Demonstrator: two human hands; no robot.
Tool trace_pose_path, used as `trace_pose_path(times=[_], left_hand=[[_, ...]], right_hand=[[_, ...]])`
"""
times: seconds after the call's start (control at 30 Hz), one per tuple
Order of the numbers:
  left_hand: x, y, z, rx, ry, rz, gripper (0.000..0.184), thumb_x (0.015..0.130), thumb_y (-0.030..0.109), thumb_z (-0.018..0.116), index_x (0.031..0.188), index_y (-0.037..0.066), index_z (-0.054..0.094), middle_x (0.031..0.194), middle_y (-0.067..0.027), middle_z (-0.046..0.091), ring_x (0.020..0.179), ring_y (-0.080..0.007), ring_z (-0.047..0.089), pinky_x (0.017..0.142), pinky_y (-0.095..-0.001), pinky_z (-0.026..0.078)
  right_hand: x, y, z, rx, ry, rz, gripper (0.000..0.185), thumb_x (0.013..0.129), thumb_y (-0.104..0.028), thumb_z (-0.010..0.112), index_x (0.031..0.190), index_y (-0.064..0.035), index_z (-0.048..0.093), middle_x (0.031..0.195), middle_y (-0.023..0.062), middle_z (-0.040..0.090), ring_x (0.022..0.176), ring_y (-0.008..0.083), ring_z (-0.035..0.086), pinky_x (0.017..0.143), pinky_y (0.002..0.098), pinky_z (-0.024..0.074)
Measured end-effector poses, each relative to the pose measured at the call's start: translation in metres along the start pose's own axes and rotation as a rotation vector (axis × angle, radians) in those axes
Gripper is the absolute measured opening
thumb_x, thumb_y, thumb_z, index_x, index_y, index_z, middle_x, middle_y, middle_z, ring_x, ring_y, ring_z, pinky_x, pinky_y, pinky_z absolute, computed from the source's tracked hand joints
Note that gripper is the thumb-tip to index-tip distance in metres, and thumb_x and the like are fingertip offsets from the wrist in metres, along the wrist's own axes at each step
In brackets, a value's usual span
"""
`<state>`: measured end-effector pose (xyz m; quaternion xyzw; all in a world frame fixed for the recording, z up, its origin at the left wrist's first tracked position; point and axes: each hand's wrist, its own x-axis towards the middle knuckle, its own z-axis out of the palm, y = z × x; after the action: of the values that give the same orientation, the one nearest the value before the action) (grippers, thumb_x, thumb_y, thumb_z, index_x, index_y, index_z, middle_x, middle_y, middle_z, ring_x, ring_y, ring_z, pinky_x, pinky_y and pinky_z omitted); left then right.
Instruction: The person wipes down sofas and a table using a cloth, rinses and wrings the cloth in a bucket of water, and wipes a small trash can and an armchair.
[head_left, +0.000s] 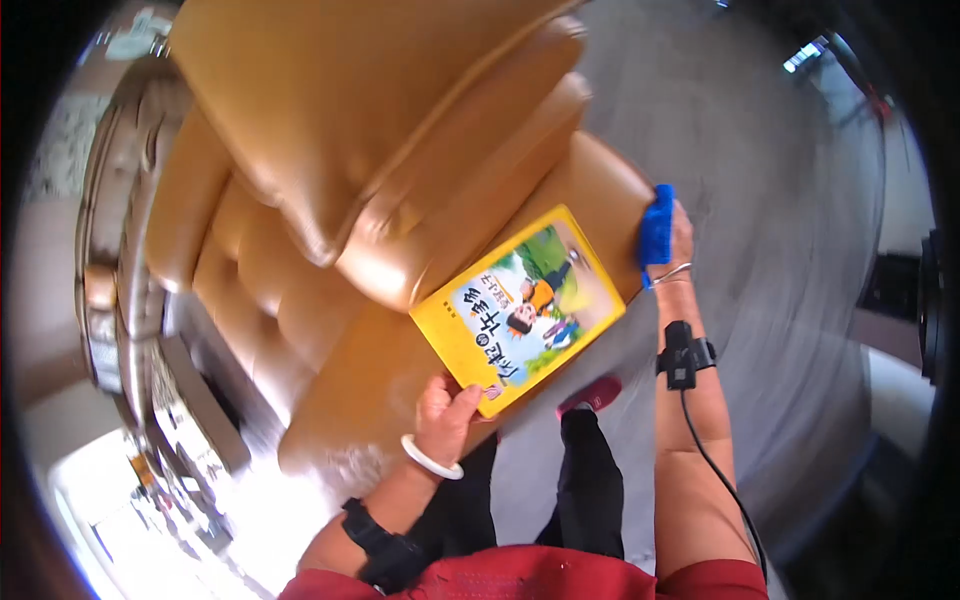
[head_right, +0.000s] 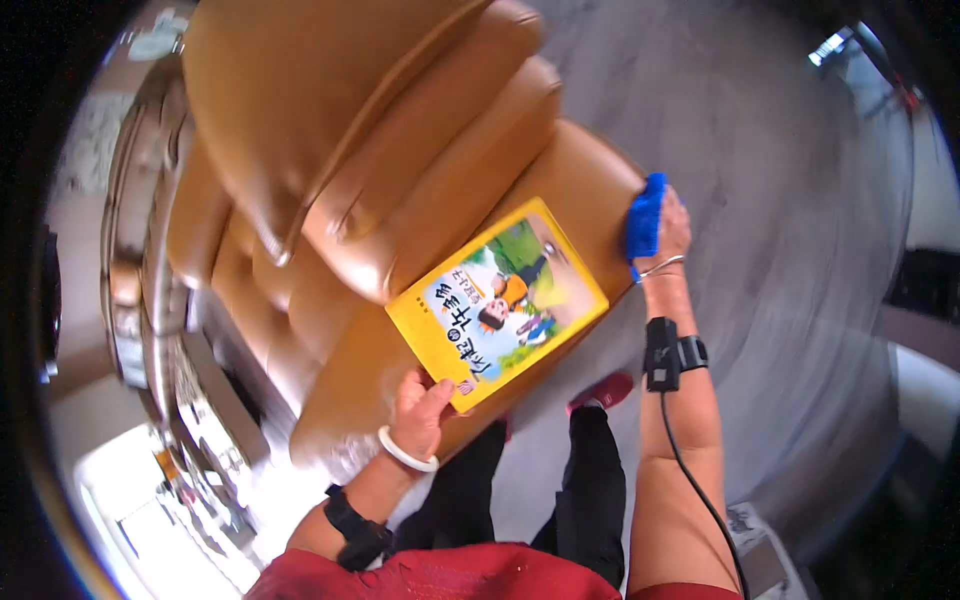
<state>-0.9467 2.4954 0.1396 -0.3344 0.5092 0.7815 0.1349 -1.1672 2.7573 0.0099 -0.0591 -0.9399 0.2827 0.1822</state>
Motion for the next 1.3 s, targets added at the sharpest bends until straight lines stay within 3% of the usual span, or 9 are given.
trace_pose_path(times=[0.2, 0.27, 0.33, 0.53, 0.6, 0.8, 0.93, 1.0, 1.3], left_hand=[[-0.063, -0.022, -0.150, 0.150, 0.208, -0.054, 0.028, 0.087, 0.009, 0.050, 0.113, 0.000, 0.048, 0.095, -0.0069, 0.060, 0.081, -0.0131, 0.061, 0.060, -0.0251, 0.052], [-0.078, -0.040, -0.198, 0.054, 0.325, -0.100, 0.029, 0.088, 0.014, 0.049, 0.114, 0.003, 0.050, 0.094, -0.0043, 0.060, 0.080, -0.0112, 0.060, 0.057, -0.0233, 0.051], [-0.077, -0.051, -0.163, 0.107, 0.462, -0.143, 0.030, 0.088, 0.016, 0.048, 0.117, 0.005, 0.050, 0.095, -0.0023, 0.060, 0.081, -0.0096, 0.059, 0.056, -0.0220, 0.050], [-0.076, -0.061, -0.143, 0.033, 0.568, -0.178, 0.032, 0.089, 0.021, 0.046, 0.118, 0.009, 0.050, 0.097, -0.0012, 0.059, 0.081, -0.0082, 0.058, 0.058, -0.0232, 0.050], [-0.074, -0.066, -0.149, -0.010, 0.557, -0.210, 0.032, 0.090, 0.023, 0.043, 0.118, 0.008, 0.050, 0.099, -0.0018, 0.059, 0.083, -0.0092, 0.058, 0.060, -0.0242, 0.050], [-0.074, -0.060, -0.152, -0.256, 0.473, -0.185, 0.033, 0.087, 0.014, 0.041, 0.117, 0.003, 0.050, 0.102, -0.0049, 0.059, 0.087, -0.0121, 0.058, 0.068, -0.0253, 0.050], [-0.069, -0.079, -0.167, -0.201, 0.358, -0.022, 0.034, 0.084, 0.007, 0.044, 0.117, 0.000, 0.049, 0.101, -0.0062, 0.059, 0.088, -0.0120, 0.058, 0.071, -0.0237, 0.049], [-0.073, -0.062, -0.163, -0.232, 0.331, -0.122, 0.034, 0.081, 0.003, 0.047, 0.115, -0.002, 0.049, 0.100, -0.0069, 0.059, 0.087, -0.0118, 0.058, 0.073, -0.0235, 0.048], [-0.075, -0.060, -0.168, -0.155, 0.281, 0.003, 0.033, 0.081, 0.002, 0.049, 0.114, -0.003, 0.049, 0.096, -0.0073, 0.061, 0.087, -0.0129, 0.059, 0.076, -0.0243, 0.047]], right_hand=[[-0.042, -0.054, 0.010, 0.051, -0.338, 0.190, 0.030, 0.083, -0.022, 0.041, 0.101, -0.0045, 0.058, 0.098, 0.0197, 0.058, 0.092, 0.0354, 0.055, 0.077, 0.0402, 0.0430], [-0.096, -0.070, 0.019, -0.268, 0.033, -0.471, 0.038, 0.083, -0.026, 0.043, 0.116, -0.0082, 0.053, 0.123, 0.0210, 0.045, 0.114, 0.0416, 0.041, 0.093, 0.0458, 0.0326], [-0.106, -0.073, 0.005, -0.186, -0.135, -0.443, 0.044, 0.083, -0.028, 0.044, 0.123, -0.0096, 0.048, 0.136, 0.0192, 0.031, 0.124, 0.0463, 0.024, 0.100, 0.0505, 0.0211], [-0.104, -0.121, -0.021, -0.034, -0.370, -0.627, 0.027, 0.082, -0.018, 0.045, 0.102, -0.0048, 0.057, 0.115, 0.0126, 0.052, 0.110, 0.0372, 0.043, 0.090, 0.0470, 0.0316], [-0.087, -0.111, -0.015, 0.043, -0.342, -0.561, 0.018, 0.080, -0.006, 0.047, 0.095, -0.0051, 0.057, 0.085, 0.0077, 0.058, 0.077, 0.0233, 0.055, 0.073, 0.0346, 0.0411], [0.032, -0.079, -0.074, 0.722, -0.338, 0.427, 0.026, 0.084, -0.017, 0.054, 0.107, -0.0058, 0.054, 0.087, 0.0046, 0.054, 0.067, 0.0078, 0.050, 0.045, 0.0175, 0.0395], [0.032, -0.066, -0.062, 0.292, -0.483, 0.414, 0.037, 0.083, -0.025, 0.056, 0.115, -0.0069, 0.049, 0.093, 0.0101, 0.053, 0.074, 0.0156, 0.053, 0.054, 0.0249, 0.0459], [-0.004, -0.048, -0.028, -0.388, -0.253, -0.481, 0.041, 0.081, -0.028, 0.056, 0.117, -0.0087, 0.048, 0.098, 0.0137, 0.053, 0.085, 0.0281, 0.054, 0.068, 0.0362, 0.0475], [-0.115, -0.142, -0.041, 0.245, -0.692, -0.035, 0.024, 0.071, -0.004, 0.054, 0.095, -0.0004, 0.058, 0.096, 0.0117, 0.060, 0.088, 0.0241, 0.056, 0.080, 0.0326, 0.0433]])
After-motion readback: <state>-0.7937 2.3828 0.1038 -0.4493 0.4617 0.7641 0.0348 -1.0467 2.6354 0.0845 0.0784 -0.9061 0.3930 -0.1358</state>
